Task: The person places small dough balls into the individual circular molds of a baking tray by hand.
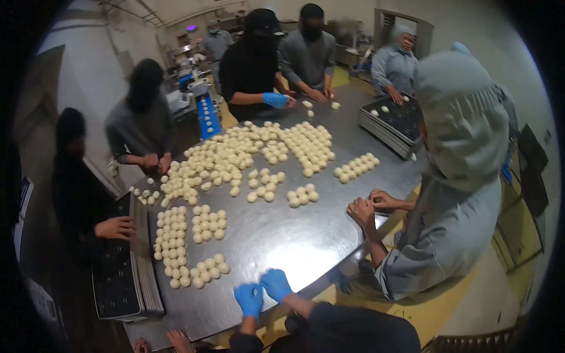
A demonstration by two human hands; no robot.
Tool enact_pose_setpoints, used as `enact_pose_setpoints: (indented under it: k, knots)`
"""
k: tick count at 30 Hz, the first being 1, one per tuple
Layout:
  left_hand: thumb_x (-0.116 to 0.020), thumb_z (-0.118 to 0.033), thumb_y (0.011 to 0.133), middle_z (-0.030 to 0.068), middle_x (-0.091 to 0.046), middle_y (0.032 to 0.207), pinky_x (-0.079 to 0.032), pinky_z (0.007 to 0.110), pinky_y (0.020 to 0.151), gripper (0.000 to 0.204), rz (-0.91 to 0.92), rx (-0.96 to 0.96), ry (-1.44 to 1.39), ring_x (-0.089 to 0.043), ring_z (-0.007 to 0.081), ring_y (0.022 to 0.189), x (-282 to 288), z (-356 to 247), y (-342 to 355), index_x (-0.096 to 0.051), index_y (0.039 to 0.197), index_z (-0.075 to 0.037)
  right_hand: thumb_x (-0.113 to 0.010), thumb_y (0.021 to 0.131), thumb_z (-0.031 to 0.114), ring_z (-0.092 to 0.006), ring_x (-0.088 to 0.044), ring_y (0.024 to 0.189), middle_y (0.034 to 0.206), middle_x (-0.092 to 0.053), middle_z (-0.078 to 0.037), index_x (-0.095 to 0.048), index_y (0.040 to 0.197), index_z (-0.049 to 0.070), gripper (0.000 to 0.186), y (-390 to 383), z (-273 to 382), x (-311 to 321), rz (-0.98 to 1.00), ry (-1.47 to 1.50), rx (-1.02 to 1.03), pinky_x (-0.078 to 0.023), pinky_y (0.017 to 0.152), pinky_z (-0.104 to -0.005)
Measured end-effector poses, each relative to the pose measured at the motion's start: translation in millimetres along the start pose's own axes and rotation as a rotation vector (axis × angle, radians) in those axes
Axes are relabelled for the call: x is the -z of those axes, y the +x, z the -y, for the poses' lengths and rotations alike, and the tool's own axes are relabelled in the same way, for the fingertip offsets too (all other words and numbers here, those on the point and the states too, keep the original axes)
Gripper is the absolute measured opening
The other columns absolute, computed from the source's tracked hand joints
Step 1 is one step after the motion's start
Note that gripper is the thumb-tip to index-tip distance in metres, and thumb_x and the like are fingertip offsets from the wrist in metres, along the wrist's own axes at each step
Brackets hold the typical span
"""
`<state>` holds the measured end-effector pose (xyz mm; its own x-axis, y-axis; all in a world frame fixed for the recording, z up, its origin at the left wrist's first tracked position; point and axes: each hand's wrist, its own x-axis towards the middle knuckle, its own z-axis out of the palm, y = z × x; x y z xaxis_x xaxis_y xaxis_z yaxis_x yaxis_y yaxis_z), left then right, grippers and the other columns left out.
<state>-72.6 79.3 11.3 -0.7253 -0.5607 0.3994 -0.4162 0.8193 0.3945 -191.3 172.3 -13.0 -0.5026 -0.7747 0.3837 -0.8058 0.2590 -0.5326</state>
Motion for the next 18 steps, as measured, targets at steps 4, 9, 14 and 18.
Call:
enact_pose_setpoints:
  k: [4,9,14,18]
  knots:
    - [-0.075,-0.012,0.068,0.0162,-0.063,0.067,-0.045,0.044,0.069,0.011,0.034,0.373,-0.360,-0.059,0.0364,0.068,4.4,36.6,-4.1,-0.066,0.063,-0.006,-0.058,0.091,0.024,-0.0301,-0.061,0.090,0.086,-0.067,-0.010,-0.070,0.081,0.013,0.019,29.4,-34.9,43.8,0.065,-0.114,-0.015,-0.045,0.086,-0.0445]
    - [-0.070,-0.006,0.061,0.0146,-0.059,0.060,-0.039,0.044,0.057,0.007,-0.181,-0.040,-0.216,-0.053,0.0361,0.056,-4.8,4.8,-22.7,-0.065,0.057,-0.009,-0.067,0.082,0.019,-0.0316,-0.063,0.082,0.078,-0.066,-0.014,-0.069,0.077,0.013,0.009,-13.1,-34.6,0.1,0.059,0.039,0.009,-0.050,0.076,-0.0451]
    - [-0.074,-0.013,0.066,0.0144,-0.059,0.060,-0.041,0.044,0.071,0.012,0.061,0.451,-0.350,-0.056,0.0355,0.065,8.2,35.0,-6.8,-0.066,0.062,-0.005,-0.059,0.089,0.029,-0.0281,-0.064,0.087,0.084,-0.067,-0.007,-0.070,0.082,0.016,0.018,36.3,-44.3,40.0,-0.006,-0.247,0.030,-0.046,0.084,-0.0481]
    - [-0.070,-0.012,0.068,0.0133,-0.056,0.056,-0.042,0.044,0.067,0.006,-0.021,0.050,-0.321,-0.056,0.0348,0.063,11.6,4.8,-36.9,-0.068,0.062,-0.011,-0.064,0.083,0.023,-0.0283,-0.064,0.080,0.077,-0.066,-0.009,-0.070,0.077,0.015,0.012,-23.7,-43.1,15.0,0.201,0.041,0.014,-0.047,0.078,-0.0442]
